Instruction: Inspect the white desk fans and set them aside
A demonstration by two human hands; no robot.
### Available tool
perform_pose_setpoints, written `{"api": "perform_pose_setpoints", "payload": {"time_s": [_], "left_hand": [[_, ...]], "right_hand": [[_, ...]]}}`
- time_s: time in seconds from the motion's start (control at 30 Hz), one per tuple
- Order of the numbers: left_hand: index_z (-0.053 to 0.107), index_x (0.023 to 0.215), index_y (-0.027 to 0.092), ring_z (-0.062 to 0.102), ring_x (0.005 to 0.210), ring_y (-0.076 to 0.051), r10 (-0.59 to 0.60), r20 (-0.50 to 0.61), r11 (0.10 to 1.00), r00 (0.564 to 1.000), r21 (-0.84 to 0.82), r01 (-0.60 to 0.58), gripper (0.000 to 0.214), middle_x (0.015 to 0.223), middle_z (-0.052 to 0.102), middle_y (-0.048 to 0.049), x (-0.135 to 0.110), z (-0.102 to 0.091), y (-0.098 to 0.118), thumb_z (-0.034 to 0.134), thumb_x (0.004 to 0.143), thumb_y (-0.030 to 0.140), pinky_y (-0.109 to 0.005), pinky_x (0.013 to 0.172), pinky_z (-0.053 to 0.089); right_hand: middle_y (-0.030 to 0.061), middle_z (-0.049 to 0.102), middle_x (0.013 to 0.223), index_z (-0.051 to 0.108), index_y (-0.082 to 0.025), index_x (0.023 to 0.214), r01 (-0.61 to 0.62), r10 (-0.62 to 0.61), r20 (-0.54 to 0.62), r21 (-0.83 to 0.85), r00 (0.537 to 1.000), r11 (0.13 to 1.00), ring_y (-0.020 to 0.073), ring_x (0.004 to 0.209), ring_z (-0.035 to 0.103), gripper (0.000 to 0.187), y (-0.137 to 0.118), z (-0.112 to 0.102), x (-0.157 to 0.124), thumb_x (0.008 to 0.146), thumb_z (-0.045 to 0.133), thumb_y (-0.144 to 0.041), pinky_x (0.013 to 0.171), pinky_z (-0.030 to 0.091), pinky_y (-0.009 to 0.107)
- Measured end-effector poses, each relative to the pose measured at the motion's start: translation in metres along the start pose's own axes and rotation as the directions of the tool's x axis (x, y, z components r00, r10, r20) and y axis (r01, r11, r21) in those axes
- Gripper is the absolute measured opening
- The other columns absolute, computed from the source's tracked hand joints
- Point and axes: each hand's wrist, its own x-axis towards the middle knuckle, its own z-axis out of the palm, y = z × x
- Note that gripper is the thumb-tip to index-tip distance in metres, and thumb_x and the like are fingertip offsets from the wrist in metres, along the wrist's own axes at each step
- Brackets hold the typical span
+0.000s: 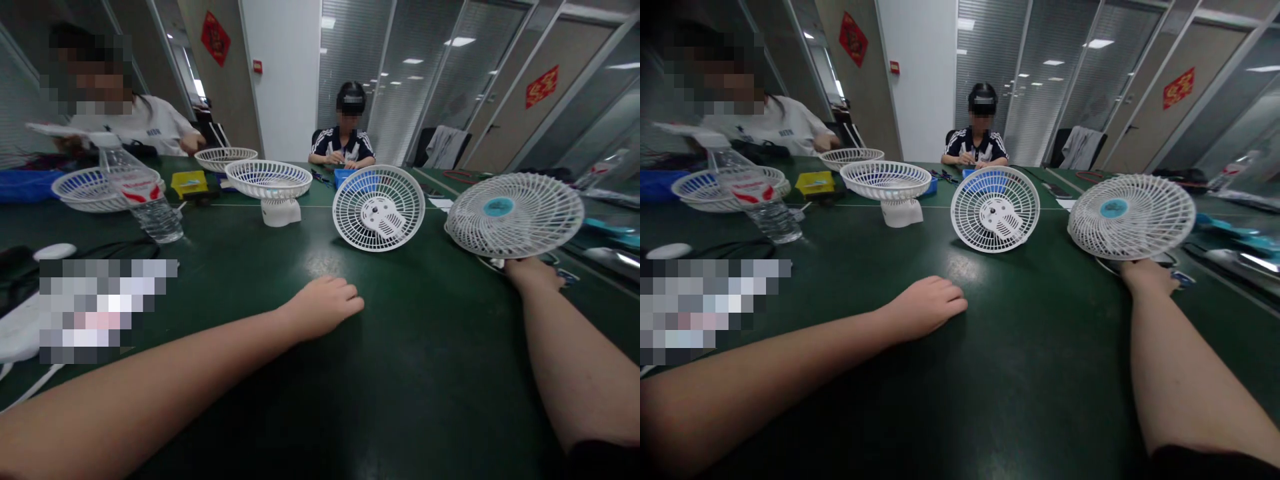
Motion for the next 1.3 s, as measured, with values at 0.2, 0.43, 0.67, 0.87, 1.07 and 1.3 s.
{"api": "perform_pose_setpoints", "payload": {"time_s": [0.2, 0.43, 0.67, 0.87, 1.07, 1.3], "left_hand": [[0.05, 0.126, 0.011, 0.052, 0.113, -0.026, -0.213, -0.091, 0.976, 0.973, 0.018, 0.216, 0.035, 0.121, 0.058, -0.0147, 0.093, 0.032, -0.027, 0.042, 0.093, 0.019, -0.04, 0.096, 0.038], [0.059, 0.115, 0.01, 0.059, 0.098, -0.028, -0.28, -0.015, 0.96, 0.96, -0.008, 0.28, 0.041, 0.105, 0.063, -0.0146, 0.086, 0.027, -0.035, 0.045, 0.091, 0.041, -0.039, 0.084, 0.047], [0.061, 0.111, 0.012, 0.06, 0.093, -0.025, -0.278, 0.054, 0.959, 0.959, -0.039, 0.28, 0.036, 0.099, 0.064, -0.0116, 0.009, -0.012, -0.002, 0.045, 0.091, 0.038, -0.038, 0.079, 0.05], [0.061, 0.11, 0.009, 0.06, 0.085, -0.025, -0.277, 0.113, 0.954, 0.954, -0.089, 0.288, 0.03, 0.097, 0.065, -0.0117, -0.059, -0.034, 0.048, 0.046, 0.09, 0.027, -0.04, 0.074, 0.053], [0.055, 0.12, 0.007, 0.059, 0.089, -0.024, -0.186, 0.102, 0.976, 0.977, -0.095, 0.195, 0.033, 0.104, 0.065, -0.0116, -0.086, -0.035, 0.058, 0.047, 0.09, 0.018, -0.039, 0.076, 0.053], [0.05, 0.126, 0.009, 0.057, 0.094, -0.024, -0.169, 0.112, 0.965, 0.979, -0.184, 0.188, 0.037, 0.108, 0.062, -0.0099, -0.091, -0.04, 0.048, 0.046, 0.092, 0.024, -0.04, 0.08, 0.051]], "right_hand": [[0.0118, 0.041, 0.136, 0.045, -0.018, 0.134, -0.098, 0.101, 0.064, -0.05, 0.993, 0.994, 0.024, 0.128, 0.038, 0.052, -0.003, 0.001, 0.004, 0.091, 0.047, -0.048, 0.109, 0.028, 0.052], [0.0114, 0.041, 0.136, 0.045, -0.018, 0.134, -0.102, 0.106, 0.078, -0.058, 0.991, 0.993, 0.0242, 0.128, 0.038, 0.052, -0.004, -0.001, 0.005, 0.09, 0.05, -0.046, 0.109, 0.028, 0.052], [0.0186, 0.045, 0.132, 0.045, -0.017, 0.136, -0.077, 0.077, 0.068, -0.01, 0.995, 0.997, 0.0312, 0.128, 0.038, 0.062, -0.001, 0.0, 0.004, 0.089, 0.041, -0.056, 0.105, 0.028, 0.054], [0.0281, 0.04, 0.133, 0.044, -0.013, 0.139, -0.046, 0.044, 0.037, 0.05, 0.998, 0.998, 0.0415, 0.131, 0.031, 0.076, 0.004, 0.005, 0.011, 0.085, 0.031, -0.065, 0.099, 0.028, 0.057], [0.0269, 0.043, 0.132, 0.044, -0.019, 0.139, -0.076, 0.076, 0.014, 0.084, 0.997, 0.994, 0.0405, 0.134, 0.029, 0.077, 0.006, 0.007, 0.015, 0.081, 0.035, -0.07, 0.1, 0.025, 0.06], [0.0228, 0.05, 0.127, 0.042, -0.017, 0.135, -0.027, 0.074, -0.196, 0.232, 0.978, 0.972, 0.0365, 0.121, 0.047, 0.081, 0.012, 0.003, -0.01, 0.072, 0.056, -0.066, 0.097, 0.042, 0.046]]}}
